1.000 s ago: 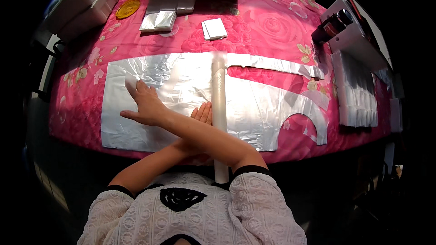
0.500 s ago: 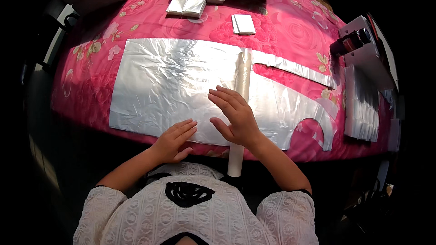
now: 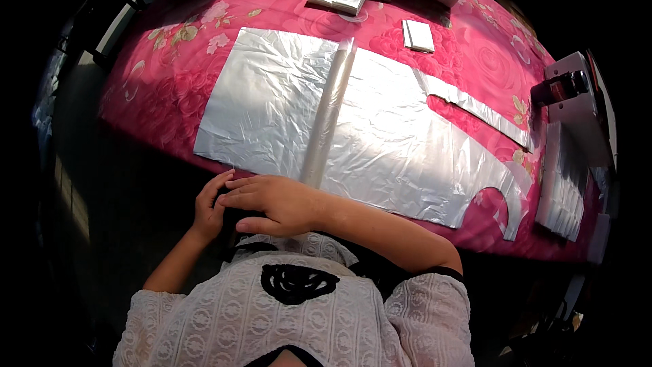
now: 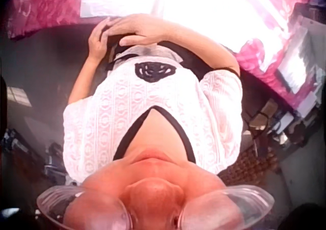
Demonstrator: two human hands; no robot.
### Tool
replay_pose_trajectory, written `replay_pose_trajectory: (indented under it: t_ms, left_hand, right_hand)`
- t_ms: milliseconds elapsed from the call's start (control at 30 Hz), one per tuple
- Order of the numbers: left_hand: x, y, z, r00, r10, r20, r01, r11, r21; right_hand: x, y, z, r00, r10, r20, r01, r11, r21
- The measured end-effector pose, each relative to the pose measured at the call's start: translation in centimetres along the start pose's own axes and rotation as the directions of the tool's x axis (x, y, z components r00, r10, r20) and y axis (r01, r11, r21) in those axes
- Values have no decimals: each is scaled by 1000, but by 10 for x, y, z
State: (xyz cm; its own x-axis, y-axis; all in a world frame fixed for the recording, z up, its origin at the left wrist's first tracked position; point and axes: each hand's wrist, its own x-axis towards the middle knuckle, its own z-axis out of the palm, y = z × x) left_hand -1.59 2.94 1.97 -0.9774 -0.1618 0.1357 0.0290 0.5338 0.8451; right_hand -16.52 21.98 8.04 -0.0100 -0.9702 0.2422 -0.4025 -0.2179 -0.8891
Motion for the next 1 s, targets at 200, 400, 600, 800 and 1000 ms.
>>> replay_pose_trajectory:
  t_ms: [200,400,600,800,1000]
  left_hand:
    - [-28,-10,-24,991,-112,-72,111,993,-28]
    - [-33,-9,-29,964,-222,-148,210,973,-93]
    - [-7,-21,-26,886,-419,-200,453,874,178]
    - [-17,-18,-32,759,-588,278,621,527,-580]
    - [11,16,-31,795,-90,600,606,105,-788]
  right_hand:
    - [37,52,-34,968,7,-249,-144,832,-536]
    - [86,117,-33,994,-18,-106,-69,651,-756]
    - [163,122,17,923,115,-368,-358,607,-709]
    - [154,112,34,434,326,-840,-346,921,179]
    - [118,54,-20,589,658,-470,193,450,872]
